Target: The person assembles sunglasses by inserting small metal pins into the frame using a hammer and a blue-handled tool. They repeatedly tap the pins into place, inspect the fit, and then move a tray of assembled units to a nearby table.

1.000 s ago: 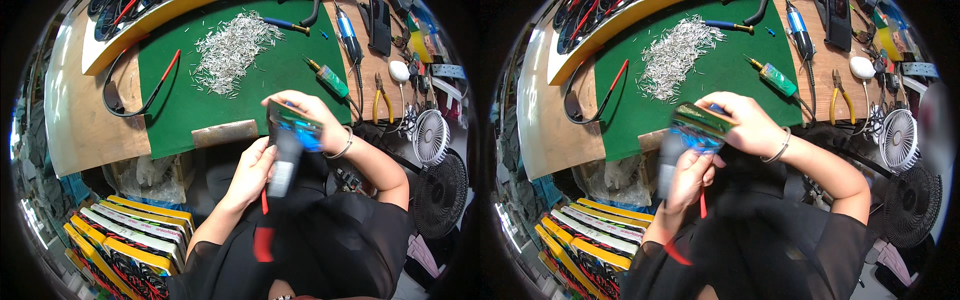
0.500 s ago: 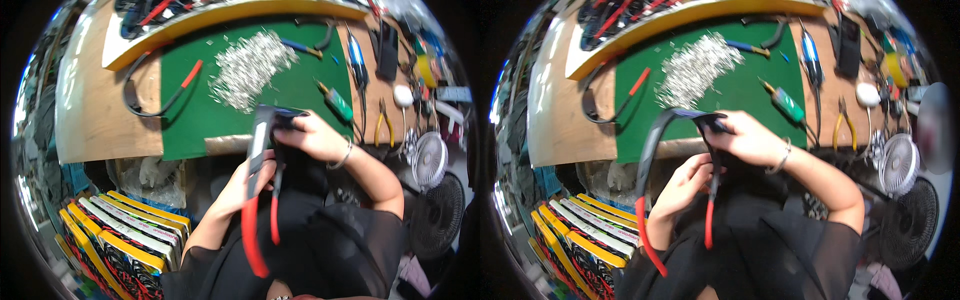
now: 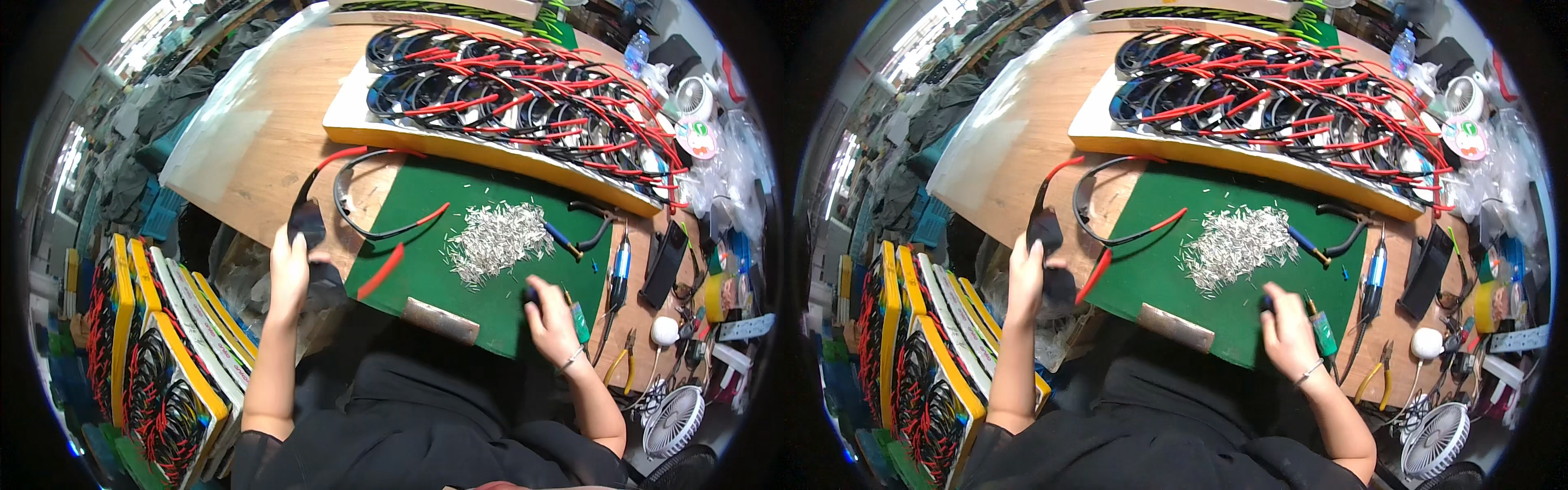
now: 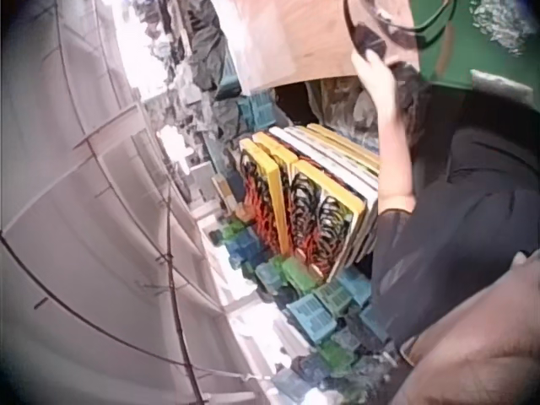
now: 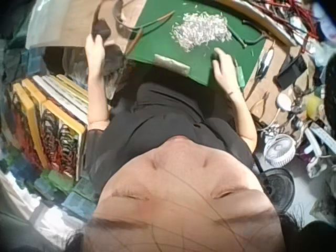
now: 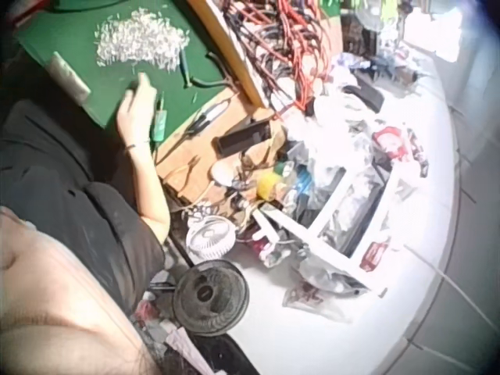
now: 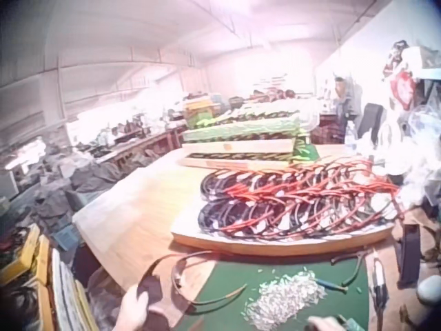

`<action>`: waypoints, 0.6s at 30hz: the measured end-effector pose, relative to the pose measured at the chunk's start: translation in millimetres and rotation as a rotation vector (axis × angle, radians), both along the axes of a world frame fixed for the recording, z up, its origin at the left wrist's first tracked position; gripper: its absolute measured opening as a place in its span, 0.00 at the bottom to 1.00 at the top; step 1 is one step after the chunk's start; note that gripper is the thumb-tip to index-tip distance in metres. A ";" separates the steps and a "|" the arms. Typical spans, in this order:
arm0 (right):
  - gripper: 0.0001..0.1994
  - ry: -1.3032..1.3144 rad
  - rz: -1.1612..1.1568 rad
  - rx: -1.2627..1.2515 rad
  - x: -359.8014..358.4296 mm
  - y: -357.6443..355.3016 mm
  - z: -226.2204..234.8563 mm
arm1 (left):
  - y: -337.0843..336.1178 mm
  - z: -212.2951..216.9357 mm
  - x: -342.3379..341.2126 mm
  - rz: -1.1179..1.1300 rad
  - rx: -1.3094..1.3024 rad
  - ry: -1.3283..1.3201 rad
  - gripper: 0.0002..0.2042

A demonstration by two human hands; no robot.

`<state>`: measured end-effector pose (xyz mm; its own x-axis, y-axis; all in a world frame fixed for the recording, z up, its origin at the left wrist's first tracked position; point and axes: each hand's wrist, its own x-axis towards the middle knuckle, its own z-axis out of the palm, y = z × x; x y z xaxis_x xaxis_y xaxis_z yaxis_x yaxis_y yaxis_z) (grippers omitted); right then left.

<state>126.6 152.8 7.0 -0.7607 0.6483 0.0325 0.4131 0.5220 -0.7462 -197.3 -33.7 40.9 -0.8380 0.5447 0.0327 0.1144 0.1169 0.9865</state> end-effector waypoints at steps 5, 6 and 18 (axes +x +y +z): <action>0.25 -0.161 -0.213 0.659 -26.0 3.7 -20.2 | 58.4 -48.0 -56.4 0.039 -0.285 0.169 0.17; 0.23 -0.151 -0.243 0.688 -28.6 1.3 -19.5 | 59.7 -52.8 -60.5 0.096 -0.290 0.203 0.19; 0.20 0.115 -0.186 0.512 -19.8 -30.4 12.6 | 52.8 -0.7 -92.7 -0.234 -0.209 0.109 0.22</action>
<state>106.8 122.4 19.6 -0.6075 0.6514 0.4546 0.4640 0.7555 -0.4625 -290.0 19.1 40.1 -0.6871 0.7264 -0.0172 0.2661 0.2736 0.9243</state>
